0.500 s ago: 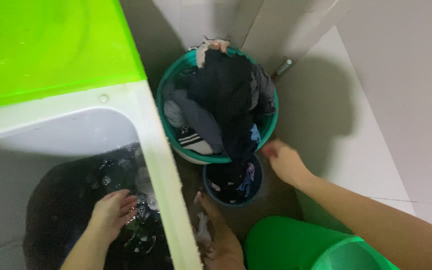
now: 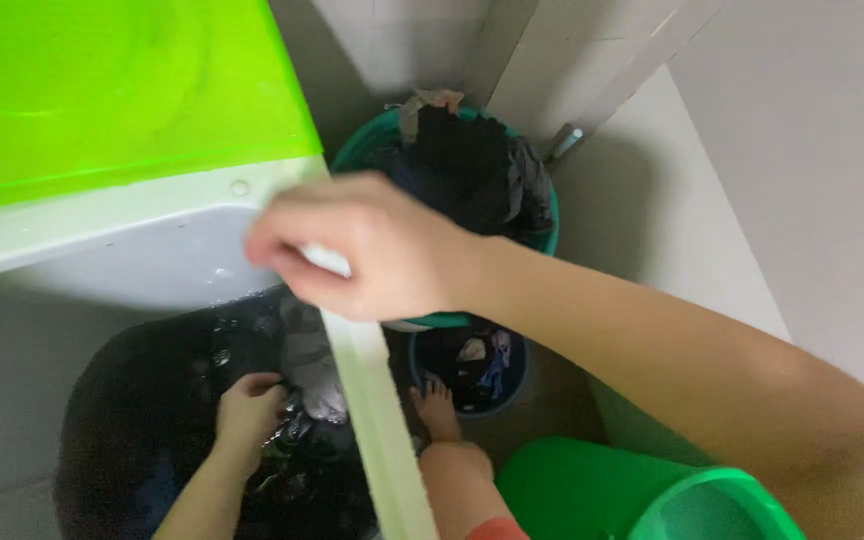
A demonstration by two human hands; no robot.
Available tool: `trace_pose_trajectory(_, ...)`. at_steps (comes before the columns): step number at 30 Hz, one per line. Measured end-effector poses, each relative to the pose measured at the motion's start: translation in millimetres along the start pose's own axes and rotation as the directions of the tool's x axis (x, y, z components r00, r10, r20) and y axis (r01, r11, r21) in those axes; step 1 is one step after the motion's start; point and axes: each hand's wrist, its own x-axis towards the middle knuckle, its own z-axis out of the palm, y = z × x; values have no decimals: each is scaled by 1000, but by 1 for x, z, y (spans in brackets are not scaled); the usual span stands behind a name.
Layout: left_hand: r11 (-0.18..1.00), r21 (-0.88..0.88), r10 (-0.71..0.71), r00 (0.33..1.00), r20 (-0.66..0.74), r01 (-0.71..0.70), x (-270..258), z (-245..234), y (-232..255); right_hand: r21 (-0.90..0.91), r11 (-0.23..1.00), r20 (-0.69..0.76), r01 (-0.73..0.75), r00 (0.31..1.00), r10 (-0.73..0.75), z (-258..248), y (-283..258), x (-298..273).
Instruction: Washing clothes by hand in a small twin-tub washing machine.
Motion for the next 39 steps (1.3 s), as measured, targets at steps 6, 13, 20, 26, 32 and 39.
trace_pose_trajectory(6, 858, 434, 287, 957, 39, -275, 30, -7, -17, 108, 993, 230, -54, 973, 28, 44, 17, -2)
trace_pose_trajectory(13, 516, 684, 538, 816, 209, -516, -4, 13, 9, -108, 988, 520, 108, 854, -37, 59, 23, 14)
trace_pose_trajectory(20, -141, 862, 621, 635, 460, -487, 18, 52, 8, 25, 996, 378, 80, 922, -84, 64, 33, 11)
trace_pose_trajectory(26, 662, 469, 439, 809, 390, -585, 53, 5, -12, -212, 975, 498, 72, 866, 44, 70, 20, 29)
trace_pose_trajectory(32, 880, 59, 437, 853, 286, -471, -77, -78, 69, -446, 893, 684, 60, 666, 297, 71, -2, 53)
trace_pose_trajectory(39, 745, -330, 656, 728, 200, -580, -164, -130, 131, -440, 895, 613, -77, 703, 362, 119, 7, 58)
